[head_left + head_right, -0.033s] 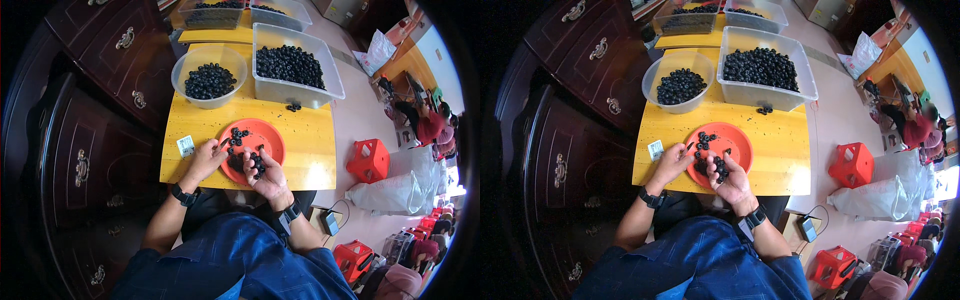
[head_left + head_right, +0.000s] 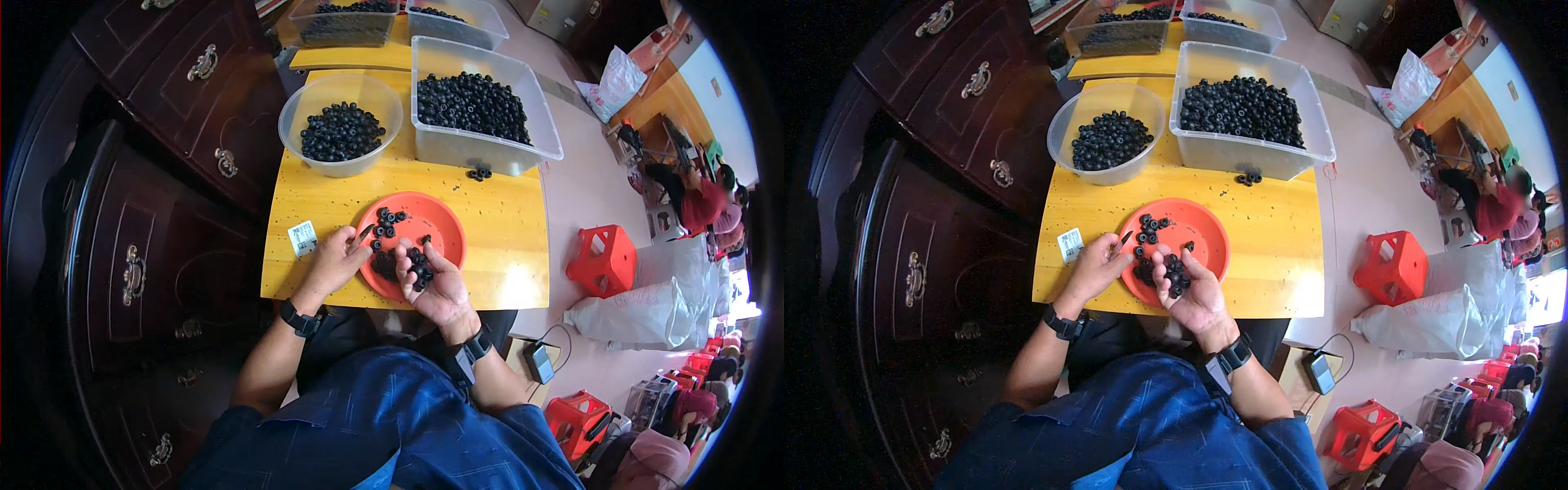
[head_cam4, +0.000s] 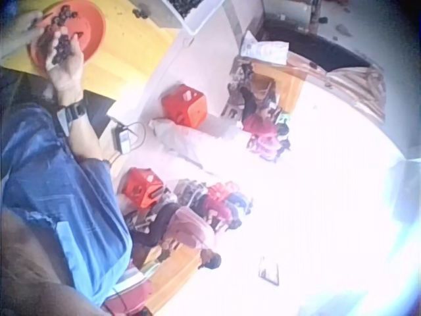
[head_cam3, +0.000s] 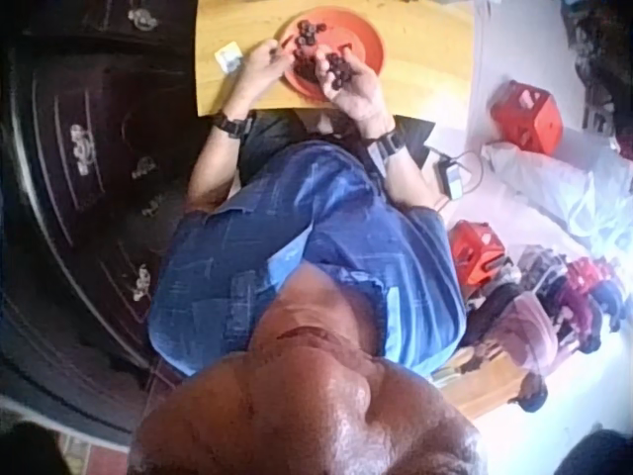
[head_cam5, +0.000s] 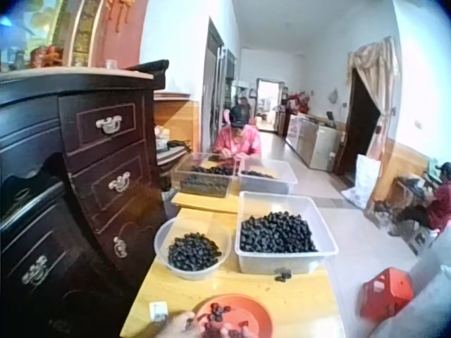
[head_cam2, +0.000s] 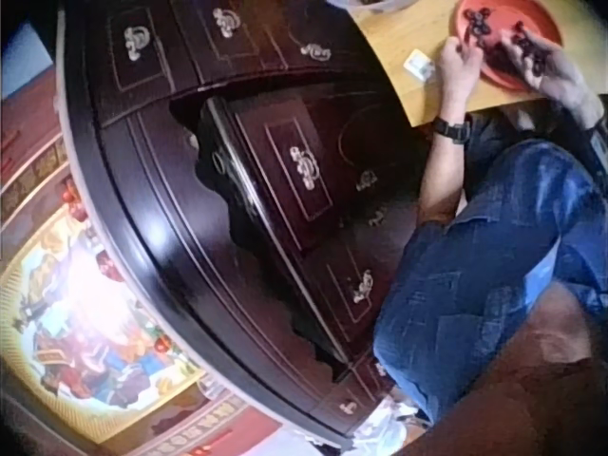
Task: The worker manually sorts small black objects on an orange plate and places them into plastic containers.
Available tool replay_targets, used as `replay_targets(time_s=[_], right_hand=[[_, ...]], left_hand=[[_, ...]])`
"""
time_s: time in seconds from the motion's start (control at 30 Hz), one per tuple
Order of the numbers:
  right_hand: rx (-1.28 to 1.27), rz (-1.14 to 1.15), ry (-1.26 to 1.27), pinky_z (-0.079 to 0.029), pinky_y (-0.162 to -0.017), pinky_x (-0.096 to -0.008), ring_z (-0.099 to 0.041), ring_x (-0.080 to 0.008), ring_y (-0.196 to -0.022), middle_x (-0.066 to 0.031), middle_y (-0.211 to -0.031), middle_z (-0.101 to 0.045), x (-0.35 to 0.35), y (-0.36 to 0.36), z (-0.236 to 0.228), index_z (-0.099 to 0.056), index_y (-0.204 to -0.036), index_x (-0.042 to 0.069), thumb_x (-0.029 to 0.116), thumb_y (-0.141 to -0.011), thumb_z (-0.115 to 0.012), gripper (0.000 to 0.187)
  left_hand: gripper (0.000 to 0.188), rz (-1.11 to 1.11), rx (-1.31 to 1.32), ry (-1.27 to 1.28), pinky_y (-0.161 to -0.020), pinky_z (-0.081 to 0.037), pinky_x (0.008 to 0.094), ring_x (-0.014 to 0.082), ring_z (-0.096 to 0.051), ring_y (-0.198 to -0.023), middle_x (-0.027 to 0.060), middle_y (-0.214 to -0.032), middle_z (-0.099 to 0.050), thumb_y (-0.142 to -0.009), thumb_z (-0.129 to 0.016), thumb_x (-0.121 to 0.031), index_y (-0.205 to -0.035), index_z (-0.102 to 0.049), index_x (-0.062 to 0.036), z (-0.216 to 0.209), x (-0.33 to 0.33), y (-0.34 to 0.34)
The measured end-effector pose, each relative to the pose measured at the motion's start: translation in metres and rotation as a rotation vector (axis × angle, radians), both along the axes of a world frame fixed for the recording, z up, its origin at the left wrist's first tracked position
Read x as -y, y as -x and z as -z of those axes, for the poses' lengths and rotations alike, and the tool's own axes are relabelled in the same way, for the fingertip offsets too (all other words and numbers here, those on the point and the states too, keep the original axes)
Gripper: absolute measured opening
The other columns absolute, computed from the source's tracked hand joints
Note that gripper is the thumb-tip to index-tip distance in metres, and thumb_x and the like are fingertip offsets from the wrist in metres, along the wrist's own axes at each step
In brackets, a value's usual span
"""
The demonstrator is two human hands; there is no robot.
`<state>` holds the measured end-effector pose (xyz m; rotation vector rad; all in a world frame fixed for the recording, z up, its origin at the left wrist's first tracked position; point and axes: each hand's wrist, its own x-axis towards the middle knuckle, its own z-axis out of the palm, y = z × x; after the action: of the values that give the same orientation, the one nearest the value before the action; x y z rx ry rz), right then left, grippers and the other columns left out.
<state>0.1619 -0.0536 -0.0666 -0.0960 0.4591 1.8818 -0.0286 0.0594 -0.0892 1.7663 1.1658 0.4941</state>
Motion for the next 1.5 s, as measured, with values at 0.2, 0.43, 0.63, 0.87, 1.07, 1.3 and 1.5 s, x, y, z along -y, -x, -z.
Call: replay_targets(time_s=[0.2, 0.43, 0.63, 0.87, 1.07, 1.3, 1.5], right_hand=[[0.241, 0.054, 0.116, -0.057, -0.081, -0.0344, -0.064, -0.0238, -0.098, -0.0149, -0.122, -0.062, 0.0, -0.003, -0.006, -0.056, -0.126, 0.002, 0.025, -0.101, -0.052, 0.034], [0.457, 0.058, -0.005, -0.048, -0.058, -0.0236, -0.055, -0.0131, -0.073, -0.0074, -0.102, -0.061, 0.002, -0.007, 0.001, -0.056, -0.122, 0.004, 0.034, -0.103, -0.05, 0.036], [0.498, 0.03, 0.03, -0.042, -0.049, -0.0211, -0.049, -0.0096, -0.063, -0.0033, -0.09, -0.058, -0.003, -0.003, -0.003, -0.057, -0.117, 0.006, 0.046, -0.103, -0.042, 0.046], [0.404, 0.032, -0.019, -0.041, -0.049, -0.0206, -0.051, -0.0118, -0.064, -0.0054, -0.09, -0.059, 0.001, -0.004, 0.007, -0.058, -0.113, 0.006, 0.056, -0.1, -0.042, 0.055], [0.486, 0.014, 0.038, -0.041, -0.049, -0.021, -0.055, -0.013, -0.068, -0.0069, -0.096, -0.062, -0.003, 0.0, -0.007, -0.058, -0.113, 0.005, 0.053, -0.101, -0.043, 0.051], [0.565, -0.05, 0.066, -0.041, -0.049, -0.0199, -0.054, -0.0112, -0.066, -0.003, -0.092, -0.062, -0.006, 0.001, -0.01, -0.057, -0.117, 0.005, 0.037, -0.104, -0.046, 0.036], [0.911, -0.072, -0.238, -0.037, -0.047, -0.0167, -0.048, -0.0049, -0.059, 0.0013, -0.082, -0.057, -0.005, 0.005, -0.027, -0.054, -0.126, 0.005, 0.031, -0.104, -0.048, 0.034]], left_hand=[[0.023, -0.066, 0.158, -0.002, -0.063, -0.046, 0.0248, 0.0064, -0.053, -0.071, -0.0027, -0.08, -0.058, -0.085, -0.072, -0.012, -0.103, -0.061, -0.001, 0.001, 0.003, 0.001], [0.025, -0.032, 0.169, -0.131, -0.065, -0.049, 0.0252, 0.0066, -0.058, -0.071, 0.0037, -0.079, -0.063, -0.086, -0.07, -0.009, -0.107, -0.061, 0.0015, -0.031, 0.01, 0.007], [0.015, 0.017, 0.318, -0.119, -0.062, -0.038, 0.0209, 0.0031, -0.042, -0.069, -0.0067, -0.074, -0.045, -0.089, -0.068, -0.006, -0.103, -0.064, -0.001, -0.051, 0.027, -0.009], [0.021, 0.1, 0.231, -0.022, -0.073, -0.047, 0.0202, 0.0034, -0.056, -0.084, 0.0035, -0.098, -0.067, -0.09, -0.067, -0.005, -0.109, -0.061, 0.0036, -0.054, 0.031, -0.008], [0.022, 0.104, 0.3, -0.048, -0.069, -0.047, 0.0214, 0.0037, -0.056, -0.081, 0.0035, -0.095, -0.068, -0.09, -0.067, -0.005, -0.109, -0.061, 0.0037, -0.048, 0.029, -0.01], [0.018, 0.124, 0.251, -0.021, -0.068, -0.047, 0.0217, 0.0034, -0.054, -0.077, 0.0013, -0.088, -0.066, -0.09, -0.066, -0.006, -0.105, -0.062, 0.0031, -0.074, 0.031, -0.009], [0.018, 0.223, 0.268, -0.096, -0.064, -0.049, 0.023, 0.0045, -0.059, -0.071, 0.0005, -0.079, -0.065, -0.091, -0.064, -0.006, -0.107, -0.063, 0.0036, -0.075, 0.026, -0.012]])
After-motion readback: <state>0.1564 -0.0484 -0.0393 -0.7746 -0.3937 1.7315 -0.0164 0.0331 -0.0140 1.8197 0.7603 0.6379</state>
